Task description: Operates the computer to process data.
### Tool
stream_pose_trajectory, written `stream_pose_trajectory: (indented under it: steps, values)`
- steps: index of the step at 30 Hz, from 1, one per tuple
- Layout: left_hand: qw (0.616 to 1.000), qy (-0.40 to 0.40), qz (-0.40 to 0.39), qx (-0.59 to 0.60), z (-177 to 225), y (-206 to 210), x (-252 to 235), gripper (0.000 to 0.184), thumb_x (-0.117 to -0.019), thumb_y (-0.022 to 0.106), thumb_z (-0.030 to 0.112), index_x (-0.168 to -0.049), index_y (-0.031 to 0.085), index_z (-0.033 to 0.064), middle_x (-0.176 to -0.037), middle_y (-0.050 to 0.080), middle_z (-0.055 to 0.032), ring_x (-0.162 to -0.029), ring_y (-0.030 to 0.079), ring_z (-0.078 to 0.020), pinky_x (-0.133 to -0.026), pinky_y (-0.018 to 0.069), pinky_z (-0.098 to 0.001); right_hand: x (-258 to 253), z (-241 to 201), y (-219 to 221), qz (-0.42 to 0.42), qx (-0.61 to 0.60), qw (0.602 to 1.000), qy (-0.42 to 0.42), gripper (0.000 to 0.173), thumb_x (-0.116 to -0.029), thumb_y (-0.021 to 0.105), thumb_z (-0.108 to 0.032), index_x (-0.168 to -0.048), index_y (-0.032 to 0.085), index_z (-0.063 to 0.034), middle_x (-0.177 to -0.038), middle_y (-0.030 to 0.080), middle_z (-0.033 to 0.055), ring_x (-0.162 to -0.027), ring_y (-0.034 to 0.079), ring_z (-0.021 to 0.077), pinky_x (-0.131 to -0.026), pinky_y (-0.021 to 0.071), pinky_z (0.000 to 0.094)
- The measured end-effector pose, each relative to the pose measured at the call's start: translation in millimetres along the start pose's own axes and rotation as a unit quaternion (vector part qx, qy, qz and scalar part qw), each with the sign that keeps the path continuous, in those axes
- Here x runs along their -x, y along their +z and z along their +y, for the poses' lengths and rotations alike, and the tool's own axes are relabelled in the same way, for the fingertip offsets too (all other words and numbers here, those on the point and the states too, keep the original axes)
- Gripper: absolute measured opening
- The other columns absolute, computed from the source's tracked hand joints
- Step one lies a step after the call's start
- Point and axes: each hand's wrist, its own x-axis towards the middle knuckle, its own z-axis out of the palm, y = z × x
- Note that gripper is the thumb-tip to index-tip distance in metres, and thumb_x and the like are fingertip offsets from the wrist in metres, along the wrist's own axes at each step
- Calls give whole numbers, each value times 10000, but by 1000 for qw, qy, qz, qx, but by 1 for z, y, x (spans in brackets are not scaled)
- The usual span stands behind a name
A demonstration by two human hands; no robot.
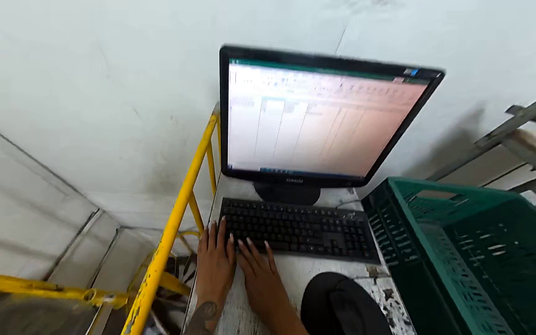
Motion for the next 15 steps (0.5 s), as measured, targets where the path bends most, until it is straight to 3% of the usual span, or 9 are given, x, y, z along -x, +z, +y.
stream_pose_trajectory:
  steps: [3,6,9,10,12,14,15]
  values:
    - [1000,6,18,4,0,2,-1,557,-1075,306,400,-1521,510,137,-1519,519,-179,-1407,477,-413,-1153,375,-578,-1,-3,3,25,-3,1000,9,417,-957,521,-20,-1348,632,-116,-1510,562,14,-1448,469,209,-1170,284,672]
    - [1000,4,24,15,1,1,0,584,-1067,323,439,-1543,478,140,-1546,493,-164,-1422,466,-394,-1158,373,-567,-5,-9,-16,14,-37,998,47,511,-937,586,-62,-1432,579,-189,-1500,569,11,-1473,433,254,-1164,213,745]
    - [999,10,34,9,1,3,0,596,-1070,318,467,-1550,471,149,-1541,500,-164,-1413,476,-399,-1146,389,-561,0,6,-51,10,-40,992,117,457,-930,628,-162,-1386,635,-179,-1449,602,79,-1439,466,331,-1137,163,801]
    - [999,10,37,4,1,4,0,598,-1069,310,474,-1542,486,153,-1530,510,-172,-1402,486,-408,-1140,393,-567,8,21,-62,25,-21,989,148,402,-939,627,-200,-1337,673,-165,-1413,627,86,-1407,503,334,-1140,182,791]
    - [999,6,35,6,-2,2,-3,608,-1067,300,492,-1533,498,157,-1518,519,-185,-1394,489,-425,-1137,390,-589,23,62,-87,72,22,972,222,293,-966,611,-233,-1207,736,-123,-1264,708,86,-1256,632,311,-1126,309,729]
    - [999,13,28,19,-2,0,-1,617,-1066,296,495,-1530,497,141,-1504,525,-203,-1386,487,-453,-1125,390,-618,48,107,-121,107,59,945,303,213,-987,611,-167,-1097,755,-56,-1082,744,129,-1048,709,331,-1008,465,656]
    - [999,16,19,23,-1,-1,0,623,-1067,291,499,-1538,483,141,-1510,517,-204,-1392,477,-460,-1120,387,-626,62,128,-134,121,85,933,329,184,-979,626,-126,-1059,765,-37,-1040,748,153,-989,720,353,-946,501,644]
